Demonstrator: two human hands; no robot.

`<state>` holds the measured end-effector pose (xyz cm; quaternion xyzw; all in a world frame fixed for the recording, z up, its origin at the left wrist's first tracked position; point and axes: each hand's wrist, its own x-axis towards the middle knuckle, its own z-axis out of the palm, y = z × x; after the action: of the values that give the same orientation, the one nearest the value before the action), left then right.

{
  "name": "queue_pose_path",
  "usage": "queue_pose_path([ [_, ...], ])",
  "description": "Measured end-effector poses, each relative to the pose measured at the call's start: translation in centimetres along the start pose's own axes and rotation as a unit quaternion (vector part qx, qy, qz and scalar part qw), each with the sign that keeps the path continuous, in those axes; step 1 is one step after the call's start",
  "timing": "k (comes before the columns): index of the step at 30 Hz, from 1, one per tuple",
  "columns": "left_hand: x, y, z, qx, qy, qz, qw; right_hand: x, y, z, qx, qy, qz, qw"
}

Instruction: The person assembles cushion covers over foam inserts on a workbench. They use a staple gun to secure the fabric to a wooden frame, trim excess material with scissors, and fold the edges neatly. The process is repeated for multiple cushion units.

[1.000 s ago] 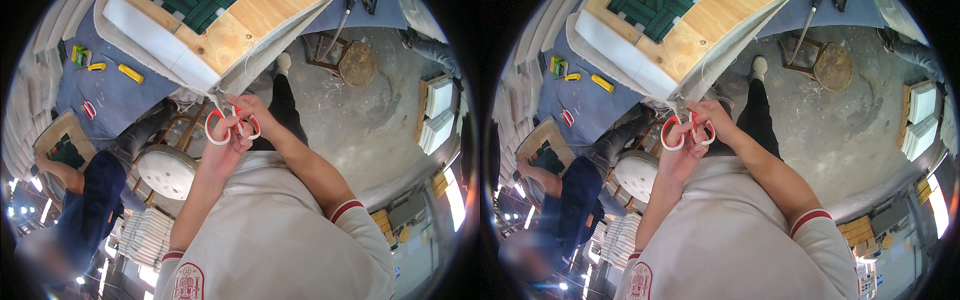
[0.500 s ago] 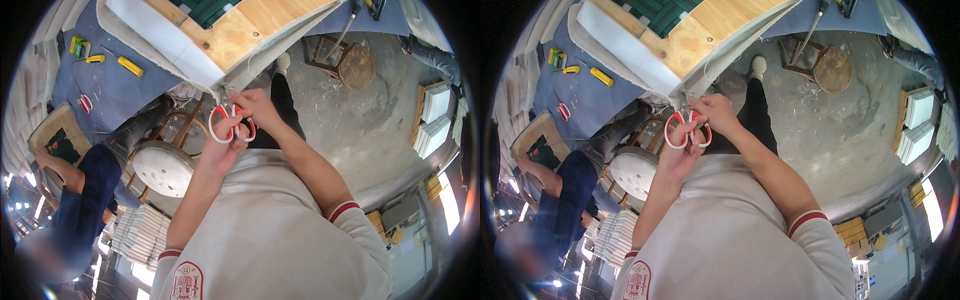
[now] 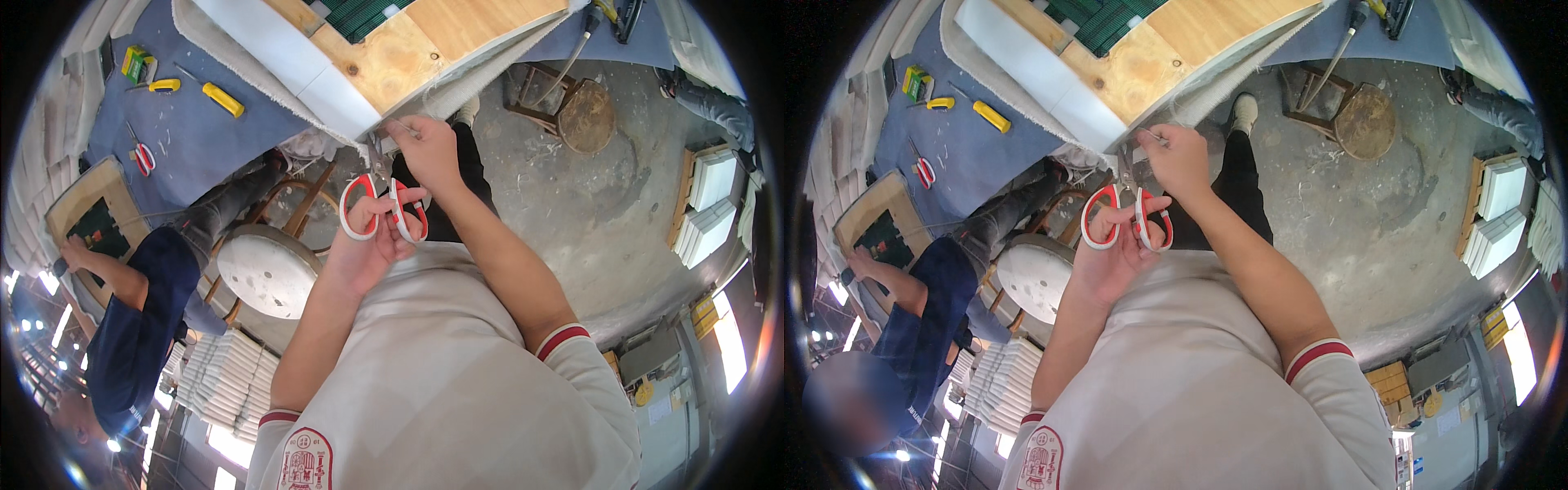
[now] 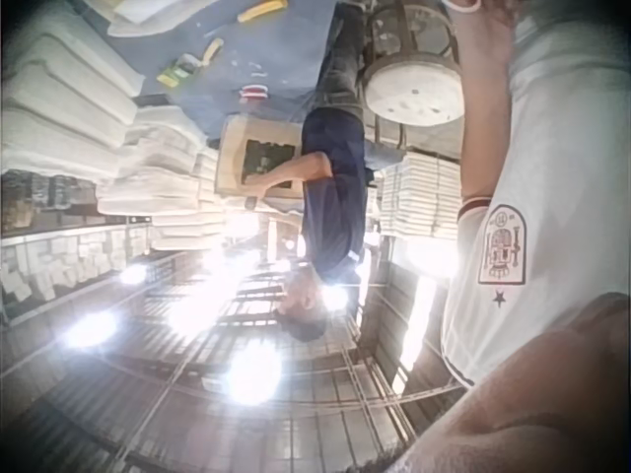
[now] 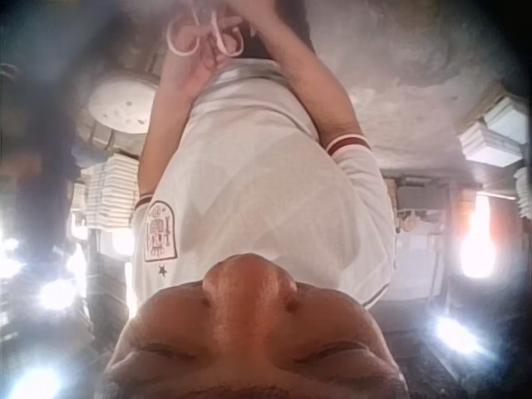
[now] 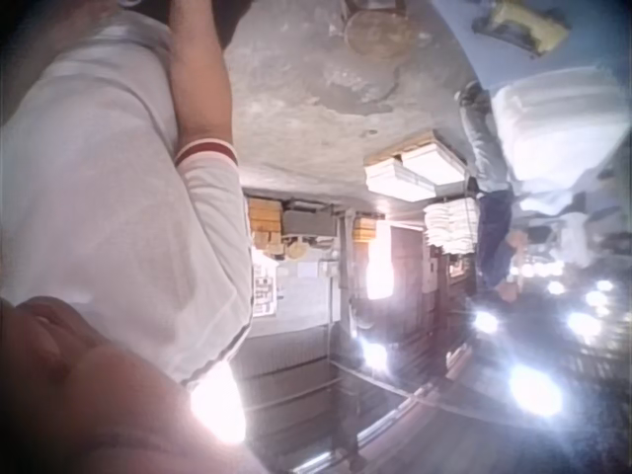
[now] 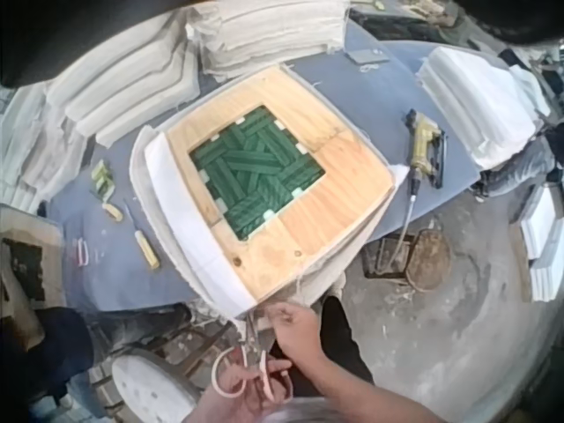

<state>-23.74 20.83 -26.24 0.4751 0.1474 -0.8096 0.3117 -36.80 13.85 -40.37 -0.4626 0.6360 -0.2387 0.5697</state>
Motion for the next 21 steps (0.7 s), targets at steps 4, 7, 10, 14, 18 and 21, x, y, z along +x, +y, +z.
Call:
queue_pose_path([
  [4,0.0,0.2,0.1,0.027,0.013,-0.008,1.000,-0.9,0.4,0.9,0.203,0.020,0.127,0.971],
  [7,0.5,0.5,-0.4,0.001,-0.007,-0.008,1.000,-0.6,1.0,0.9,0.170,0.013,0.087,0.982],
  [10,0.6,1.0,-0.3,0.012,-0.004,-0.013,1.000,-0.8,1.5,0.9,0.162,0.014,0.046,0.986],
  [14,0.3,1.1,-0.5,0.077,0.032,-0.018,0.996,-1.2,1.0,-0.1,0.147,-0.018,0.062,0.987],
  [18,0.4,1.4,-0.1,0.078,0.042,-0.013,0.996,-1.3,1.3,0.1,0.157,-0.025,0.051,0.986],
  [21,1.2,1.1,-0.2,0.064,0.047,0.001,0.997,-1.5,2.0,0.5,0.185,-0.023,0.052,0.981],
])
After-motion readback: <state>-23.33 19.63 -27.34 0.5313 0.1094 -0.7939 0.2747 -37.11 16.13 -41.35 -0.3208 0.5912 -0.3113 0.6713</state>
